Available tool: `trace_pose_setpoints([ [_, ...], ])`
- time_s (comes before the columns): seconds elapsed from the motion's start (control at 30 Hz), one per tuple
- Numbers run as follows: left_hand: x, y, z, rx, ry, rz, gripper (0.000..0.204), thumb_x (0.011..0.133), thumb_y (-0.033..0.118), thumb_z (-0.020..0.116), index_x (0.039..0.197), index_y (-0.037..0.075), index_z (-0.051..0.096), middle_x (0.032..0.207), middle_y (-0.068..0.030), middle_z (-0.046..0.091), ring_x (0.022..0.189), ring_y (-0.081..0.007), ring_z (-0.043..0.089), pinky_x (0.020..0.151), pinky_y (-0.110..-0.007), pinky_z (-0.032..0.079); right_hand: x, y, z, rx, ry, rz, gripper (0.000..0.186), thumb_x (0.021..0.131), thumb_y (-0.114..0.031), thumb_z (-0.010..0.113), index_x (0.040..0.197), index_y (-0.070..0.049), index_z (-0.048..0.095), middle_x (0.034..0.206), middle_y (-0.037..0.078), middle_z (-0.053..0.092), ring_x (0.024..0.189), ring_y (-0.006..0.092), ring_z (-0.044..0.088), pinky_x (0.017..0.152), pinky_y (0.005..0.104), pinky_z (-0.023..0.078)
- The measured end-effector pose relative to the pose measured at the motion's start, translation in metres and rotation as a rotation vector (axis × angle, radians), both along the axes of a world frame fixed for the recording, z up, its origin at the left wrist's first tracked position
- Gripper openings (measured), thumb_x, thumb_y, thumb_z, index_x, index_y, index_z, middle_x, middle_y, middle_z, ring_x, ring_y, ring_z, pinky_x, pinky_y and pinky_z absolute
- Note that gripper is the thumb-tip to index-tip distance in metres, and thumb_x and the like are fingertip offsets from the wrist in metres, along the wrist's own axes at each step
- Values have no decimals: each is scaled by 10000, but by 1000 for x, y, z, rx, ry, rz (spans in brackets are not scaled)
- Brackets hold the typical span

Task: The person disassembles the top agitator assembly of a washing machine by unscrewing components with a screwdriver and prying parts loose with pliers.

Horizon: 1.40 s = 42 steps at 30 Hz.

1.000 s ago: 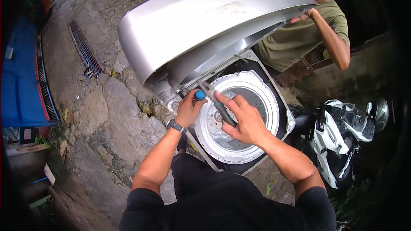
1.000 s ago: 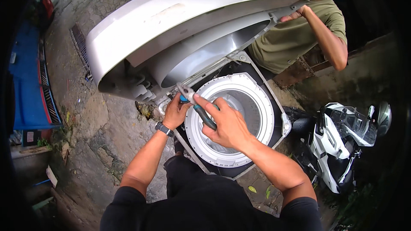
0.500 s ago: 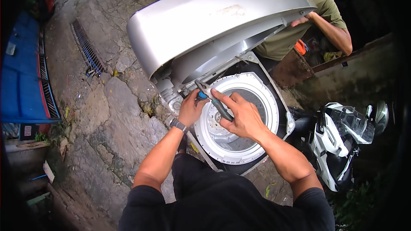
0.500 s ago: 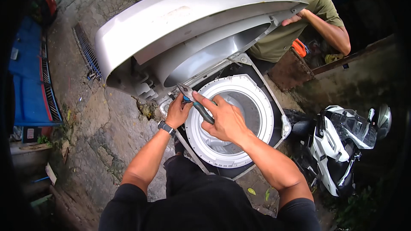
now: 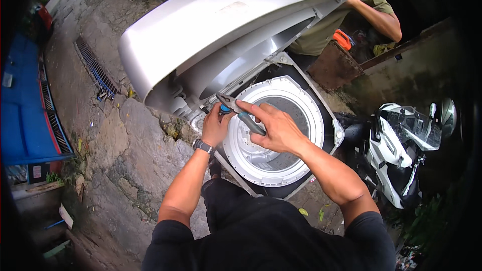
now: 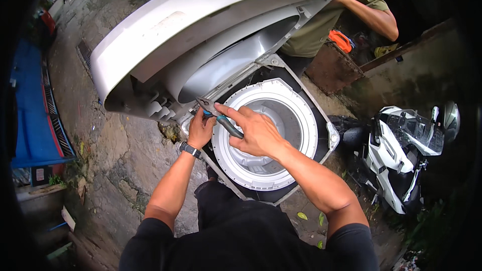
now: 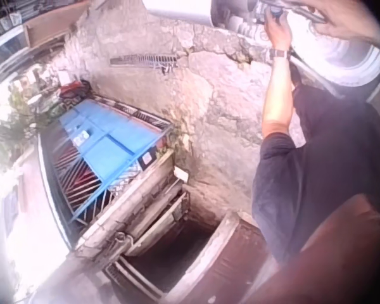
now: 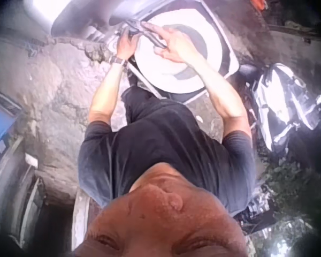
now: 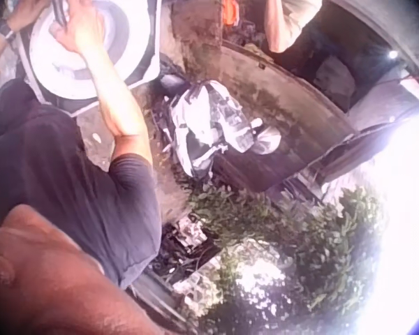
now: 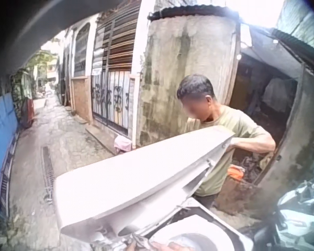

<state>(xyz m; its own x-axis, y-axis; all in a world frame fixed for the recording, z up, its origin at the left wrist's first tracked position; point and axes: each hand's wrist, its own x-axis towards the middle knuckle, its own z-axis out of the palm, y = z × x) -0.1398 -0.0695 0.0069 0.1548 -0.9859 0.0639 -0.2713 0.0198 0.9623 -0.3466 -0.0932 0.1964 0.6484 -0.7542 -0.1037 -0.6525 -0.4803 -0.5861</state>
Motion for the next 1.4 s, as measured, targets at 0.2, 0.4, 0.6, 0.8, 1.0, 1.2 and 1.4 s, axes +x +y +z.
trace_pose_setpoints([
  [0.2, 1, -6, -30, -55, -57, -11, 429, 931, 224, 780, 1260, 28, 587, 1010, -151, 744, 891, -316, 751, 783, -417, 579, 8, 38, -28, 222, -340, -170, 730, 788, -166, 773, 1455, -126, 479, 1141, 153, 642, 988, 319, 710, 811, 427, 589],
  [0.4, -2, 4, -16, -92, -29, -103, 535, 865, 184, 808, 1309, 67, 531, 1049, -90, 713, 933, -229, 704, 824, -374, 562, 38, 41, -72, 29, -432, -127, 775, 720, -164, 835, 1428, -96, 527, 1396, 181, 477, 830, 279, 661, 762, 386, 567],
  [0.6, 6, 8, 10, 20, 60, -154, 612, 897, 116, 753, 1440, 42, 481, 1325, -137, 651, 1167, -232, 661, 964, -365, 533, 46, 19, -82, -34, -433, -54, 730, 710, -144, 806, 1382, -56, 535, 1601, 164, 295, 1020, 372, 702, 818, 445, 607],
  [0.8, 2, 52, 66, -206, 1265, -159, 748, 992, 210, 669, 1618, 52, 291, 1632, -147, 384, 1519, -261, 337, 1257, -475, 228, 45, 8, -67, -4, -247, -37, 761, 720, -146, 822, 1420, -81, 530, 1601, 147, 306, 1063, 387, 683, 829, 464, 599],
  [1.0, -11, 30, 68, -102, 1030, 495, 256, 1117, 332, 521, 1155, 84, 568, 993, -70, 693, 1006, -166, 644, 954, -336, 485, 47, 4, -61, -50, -164, 100, 740, 785, -225, 850, 1446, -142, 529, 1576, 146, 369, 1203, 407, 607, 930, 489, 543],
  [1.2, -13, 74, -7, 454, 747, 638, 191, 1055, 204, 605, 1193, 72, 594, 782, 10, 583, 686, -83, 560, 512, -274, 439, 46, -17, -70, -302, -163, 88, 469, 928, -173, 722, 1387, -132, 632, 1380, 136, 570, 1171, 331, 584, 965, 423, 450],
  [1.4, -63, 66, -112, 326, -2, 590, 546, 978, 113, 597, 1486, -36, 464, 1511, -271, 484, 1163, -379, 630, 910, -442, 566, 79, -36, -94, -226, -487, 45, 184, 959, -69, 674, 1126, -40, 746, 1039, 114, 635, 999, 286, 586, 875, 364, 481],
])
